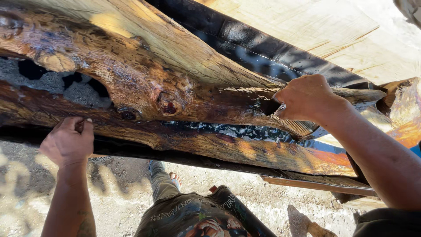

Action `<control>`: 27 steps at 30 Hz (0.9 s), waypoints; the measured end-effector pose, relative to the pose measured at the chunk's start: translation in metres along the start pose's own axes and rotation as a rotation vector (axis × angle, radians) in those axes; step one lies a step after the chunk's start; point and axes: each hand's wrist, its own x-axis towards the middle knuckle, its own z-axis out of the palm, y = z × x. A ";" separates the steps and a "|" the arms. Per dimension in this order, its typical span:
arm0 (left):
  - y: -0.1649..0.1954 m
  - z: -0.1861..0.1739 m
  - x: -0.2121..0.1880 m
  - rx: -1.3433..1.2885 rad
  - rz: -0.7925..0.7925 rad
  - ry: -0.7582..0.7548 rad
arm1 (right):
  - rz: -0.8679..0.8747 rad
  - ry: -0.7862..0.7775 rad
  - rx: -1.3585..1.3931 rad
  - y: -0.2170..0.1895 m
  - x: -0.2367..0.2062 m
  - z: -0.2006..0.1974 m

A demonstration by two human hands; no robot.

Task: The person pours a dark liquid from a tin can onto a large irregular wooden slab and spreads it with their hand. The person repeatedly refills the can and continues pouring and rubbing the liquid into the wood surface, covering multiple sections of the slab.

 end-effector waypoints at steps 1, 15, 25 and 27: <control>0.001 -0.002 0.000 -0.002 0.003 0.003 | -0.004 0.004 0.005 -0.003 0.002 -0.004; 0.016 -0.020 0.003 -0.038 0.007 0.023 | -0.029 0.005 0.016 -0.018 0.020 -0.023; 0.020 -0.022 0.006 -0.037 -0.009 0.005 | -0.015 -0.030 0.124 -0.007 0.020 -0.016; 0.020 -0.023 0.005 -0.039 -0.024 -0.005 | -0.015 -0.037 0.124 -0.004 0.020 -0.013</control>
